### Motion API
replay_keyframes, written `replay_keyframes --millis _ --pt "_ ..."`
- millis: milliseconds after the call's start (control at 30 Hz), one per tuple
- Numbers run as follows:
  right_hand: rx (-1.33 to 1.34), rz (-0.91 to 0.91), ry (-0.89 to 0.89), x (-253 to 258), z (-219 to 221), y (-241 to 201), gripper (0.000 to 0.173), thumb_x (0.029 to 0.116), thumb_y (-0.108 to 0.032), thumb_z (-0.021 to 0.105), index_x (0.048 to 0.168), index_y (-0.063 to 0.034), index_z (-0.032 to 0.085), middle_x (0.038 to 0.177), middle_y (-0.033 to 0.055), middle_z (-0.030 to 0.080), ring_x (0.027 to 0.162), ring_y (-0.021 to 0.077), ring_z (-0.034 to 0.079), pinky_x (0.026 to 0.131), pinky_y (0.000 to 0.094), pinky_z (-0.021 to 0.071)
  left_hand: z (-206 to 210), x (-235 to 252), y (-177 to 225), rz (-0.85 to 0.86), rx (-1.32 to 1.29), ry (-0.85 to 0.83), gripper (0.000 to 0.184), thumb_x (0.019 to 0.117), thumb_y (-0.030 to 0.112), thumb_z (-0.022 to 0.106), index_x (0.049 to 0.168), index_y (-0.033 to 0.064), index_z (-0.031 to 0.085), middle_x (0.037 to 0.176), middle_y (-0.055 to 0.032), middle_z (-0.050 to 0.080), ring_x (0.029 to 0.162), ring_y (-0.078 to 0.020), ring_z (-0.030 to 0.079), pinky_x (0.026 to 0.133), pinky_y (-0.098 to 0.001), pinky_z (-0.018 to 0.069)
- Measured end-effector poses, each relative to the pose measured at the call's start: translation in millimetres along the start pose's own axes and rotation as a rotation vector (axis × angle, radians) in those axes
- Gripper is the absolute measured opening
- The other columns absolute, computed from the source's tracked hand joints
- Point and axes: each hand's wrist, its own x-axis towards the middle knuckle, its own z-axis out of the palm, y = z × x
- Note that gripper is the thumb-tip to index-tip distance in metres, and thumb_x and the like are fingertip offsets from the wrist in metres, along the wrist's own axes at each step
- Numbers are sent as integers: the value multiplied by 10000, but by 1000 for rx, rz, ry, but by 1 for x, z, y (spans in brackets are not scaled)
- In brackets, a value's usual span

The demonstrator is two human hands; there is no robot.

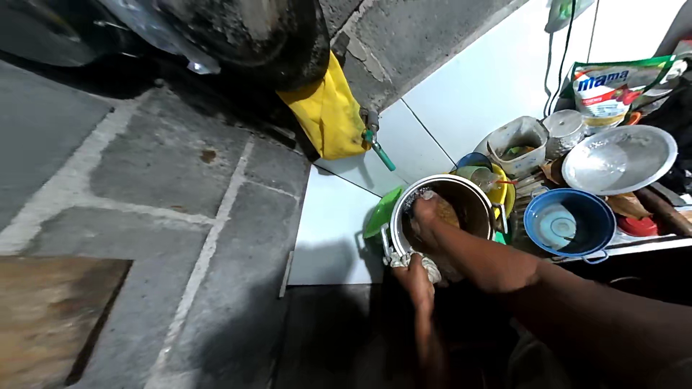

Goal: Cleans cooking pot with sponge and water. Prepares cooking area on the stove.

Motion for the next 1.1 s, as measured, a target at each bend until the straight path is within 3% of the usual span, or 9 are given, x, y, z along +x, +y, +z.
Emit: replay_keyframes --millis 100,200,267,400,533,633,800,900,1100 --pt "10 -63 -135 -23 0 1 442 1068 -148 553 1474 -49 411 1266 227 605 1066 303 646 899 477 558 4 7 3 2 -41 3 516 903 -108 586 1392 -62 429 1217 -212 579 1037 -213 609 868 -368 550" --pt "63 -9 -164 -15 -5 -8 404 1065 -210 554 1438 -95 449 1159 174 623 931 263 638 772 455 557 4 2 8 -6 -30 23 509 902 -105 584 1384 -54 428 1183 -195 581 1000 -196 616 832 -352 558" --pt "87 37 -106 -2 -6 -8 481 1049 -313 570 1473 -139 424 1242 175 610 1010 289 629 814 498 548 5 -4 4 -16 -33 39 506 905 -100 588 1384 -57 432 1189 -207 582 1006 -211 617 833 -369 562" --pt "93 -30 -120 -21 -3 -26 417 1065 -211 572 1432 -43 465 1249 206 611 1065 290 636 905 467 546 13 -2 1 -25 -57 44 540 912 -100 584 1418 -54 401 1239 -221 570 1054 -228 609 878 -388 554" --pt "188 75 -54 -8 -2 -21 450 1060 -277 563 1453 -98 437 1257 189 589 1035 294 611 851 487 539 15 -9 -3 9 -47 37 542 906 -110 576 1418 -50 408 1245 -213 572 1059 -222 609 881 -375 552" --pt "191 15 -93 -31 0 -35 389 1065 -176 568 1406 -18 468 1186 210 618 1008 284 638 864 447 554 19 -5 -1 11 -48 56 570 907 -117 585 1436 -50 385 1277 -222 561 1091 -229 601 909 -374 542" --pt "147 69 -150 -22 -9 -24 402 1045 -196 604 1394 -36 485 1158 202 625 962 281 644 817 453 563 19 -9 -9 17 -21 67 583 914 -108 584 1454 -40 375 1304 -221 556 1116 -226 600 931 -374 539" --pt "69 39 -233 -38 -18 -22 425 1018 -104 634 1411 -22 495 1202 208 635 1019 278 656 878 445 566 20 -8 -8 16 -30 58 574 922 -101 597 1450 -43 377 1303 -216 563 1134 -217 599 946 -369 537" --pt "186 28 -79 -5 -18 -19 433 1043 -86 575 1455 -86 443 1264 200 598 1049 294 626 863 477 547 28 -11 -15 -12 -3 19 600 892 -116 598 1445 -42 377 1273 -229 563 1080 -234 606 901 -381 546"
